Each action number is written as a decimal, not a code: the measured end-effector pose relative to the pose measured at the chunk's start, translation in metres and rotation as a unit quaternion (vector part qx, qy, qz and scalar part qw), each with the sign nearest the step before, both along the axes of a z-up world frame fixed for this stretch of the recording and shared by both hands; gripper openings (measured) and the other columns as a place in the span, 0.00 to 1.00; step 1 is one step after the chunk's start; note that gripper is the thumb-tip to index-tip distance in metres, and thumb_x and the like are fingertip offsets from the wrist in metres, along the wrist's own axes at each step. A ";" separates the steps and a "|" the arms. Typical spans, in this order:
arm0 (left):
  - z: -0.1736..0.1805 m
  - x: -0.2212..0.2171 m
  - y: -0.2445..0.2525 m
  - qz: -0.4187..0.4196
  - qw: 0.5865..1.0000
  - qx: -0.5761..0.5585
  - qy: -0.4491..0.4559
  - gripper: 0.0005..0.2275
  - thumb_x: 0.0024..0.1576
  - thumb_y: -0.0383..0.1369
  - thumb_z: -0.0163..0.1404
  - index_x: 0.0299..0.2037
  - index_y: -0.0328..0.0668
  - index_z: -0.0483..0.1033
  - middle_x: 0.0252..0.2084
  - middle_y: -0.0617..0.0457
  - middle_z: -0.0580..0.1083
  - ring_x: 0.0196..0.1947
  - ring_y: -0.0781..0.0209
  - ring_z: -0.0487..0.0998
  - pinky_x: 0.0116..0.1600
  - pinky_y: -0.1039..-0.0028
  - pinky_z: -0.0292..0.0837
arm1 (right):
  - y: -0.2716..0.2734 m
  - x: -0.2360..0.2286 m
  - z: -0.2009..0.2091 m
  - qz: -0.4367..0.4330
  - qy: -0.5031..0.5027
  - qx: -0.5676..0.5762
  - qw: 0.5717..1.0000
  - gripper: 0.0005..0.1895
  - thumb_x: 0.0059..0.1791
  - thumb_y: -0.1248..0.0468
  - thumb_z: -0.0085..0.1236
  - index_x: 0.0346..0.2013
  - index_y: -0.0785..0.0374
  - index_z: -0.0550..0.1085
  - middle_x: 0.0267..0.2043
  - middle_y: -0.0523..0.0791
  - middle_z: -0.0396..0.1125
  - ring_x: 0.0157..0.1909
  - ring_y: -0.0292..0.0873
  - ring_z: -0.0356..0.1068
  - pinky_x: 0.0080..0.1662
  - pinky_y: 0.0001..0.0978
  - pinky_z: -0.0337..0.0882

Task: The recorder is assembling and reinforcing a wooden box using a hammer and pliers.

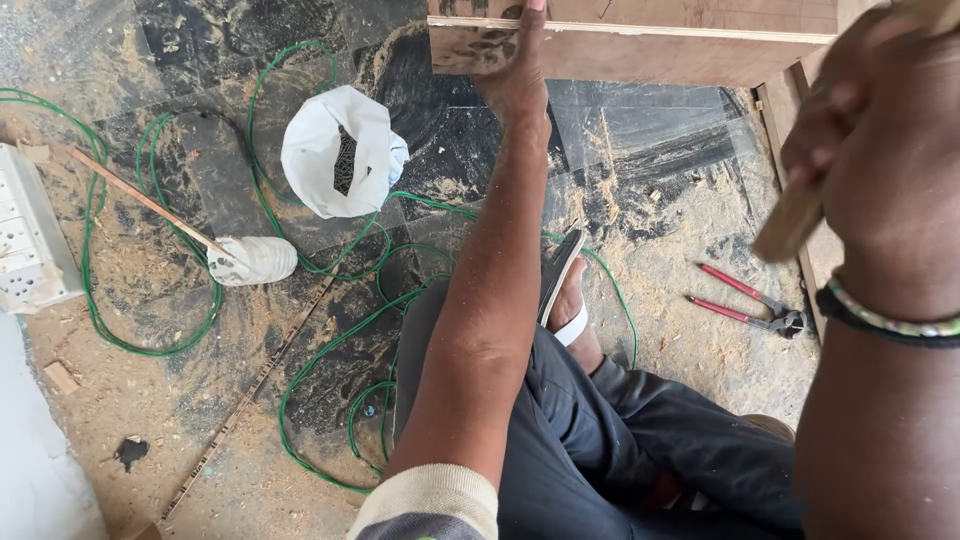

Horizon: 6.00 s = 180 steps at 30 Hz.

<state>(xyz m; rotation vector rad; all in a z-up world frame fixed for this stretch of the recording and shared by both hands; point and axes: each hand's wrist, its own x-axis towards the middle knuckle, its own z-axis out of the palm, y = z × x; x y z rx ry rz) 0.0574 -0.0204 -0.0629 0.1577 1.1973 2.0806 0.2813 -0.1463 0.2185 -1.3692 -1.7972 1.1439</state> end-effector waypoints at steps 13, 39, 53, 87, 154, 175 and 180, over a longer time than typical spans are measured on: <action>0.002 -0.004 0.005 -0.016 0.999 -0.039 -0.005 0.39 0.43 0.49 0.68 0.58 0.29 0.68 0.52 0.40 0.74 0.58 0.44 0.75 0.67 0.51 0.73 | -0.013 -0.048 0.037 -0.009 -0.042 0.032 0.999 0.13 0.64 0.55 0.36 0.43 0.58 0.65 0.24 0.41 0.60 0.19 0.32 0.59 0.19 0.26 0.62; -0.016 0.001 0.011 -0.021 1.000 -0.015 -0.011 0.38 0.45 0.49 0.69 0.59 0.29 0.68 0.58 0.40 0.71 0.64 0.49 0.71 0.71 0.53 0.66 | -0.007 -0.054 0.021 0.095 -0.136 0.059 0.984 0.05 0.59 0.70 0.43 0.49 0.64 0.67 0.23 0.42 0.61 0.18 0.33 0.59 0.19 0.24 0.61; -0.009 -0.002 0.006 -0.005 1.000 0.006 0.010 0.35 0.43 0.49 0.68 0.55 0.31 0.72 0.53 0.42 0.74 0.60 0.47 0.74 0.67 0.53 0.71 | -0.019 -0.065 0.042 0.013 -0.162 -0.104 0.981 0.13 0.57 0.71 0.41 0.55 0.60 0.67 0.22 0.40 0.59 0.18 0.34 0.59 0.20 0.27 0.63; 0.000 -0.008 0.005 -0.052 0.998 -0.023 0.016 0.45 0.39 0.57 0.67 0.60 0.27 0.69 0.56 0.38 0.72 0.61 0.45 0.73 0.67 0.53 0.72 | -0.013 -0.069 0.000 -0.002 -0.007 0.120 0.993 0.13 0.61 0.70 0.34 0.58 0.62 0.65 0.26 0.39 0.59 0.20 0.30 0.60 0.23 0.23 0.64; -0.007 -0.030 -0.013 -0.173 0.976 -0.103 -0.086 0.58 0.41 0.63 0.64 0.70 0.30 0.43 0.66 0.32 0.66 0.68 0.45 0.68 0.71 0.57 0.63 | -0.182 0.186 -0.187 -0.062 -0.354 -0.225 0.906 0.26 0.45 0.54 0.68 0.57 0.48 0.73 0.41 0.46 0.78 0.42 0.45 0.79 0.48 0.43 0.78; 0.036 -0.062 -0.020 -0.076 0.964 0.187 -0.172 0.49 0.43 0.71 0.46 0.72 0.59 0.48 0.74 0.47 0.58 0.75 0.47 0.59 0.76 0.46 0.59 | -0.168 0.169 -0.210 0.028 -0.383 -0.277 0.881 0.22 0.50 0.52 0.59 0.57 0.53 0.71 0.42 0.49 0.76 0.47 0.51 0.77 0.52 0.48 0.74; 0.060 -0.077 -0.026 -0.077 0.947 0.260 -0.172 0.47 0.49 0.72 0.37 0.74 0.51 0.50 0.74 0.44 0.58 0.74 0.43 0.58 0.76 0.44 0.58 | -0.170 0.170 -0.214 0.034 -0.382 -0.277 0.881 0.22 0.49 0.51 0.59 0.56 0.53 0.72 0.44 0.49 0.77 0.48 0.50 0.78 0.52 0.47 0.75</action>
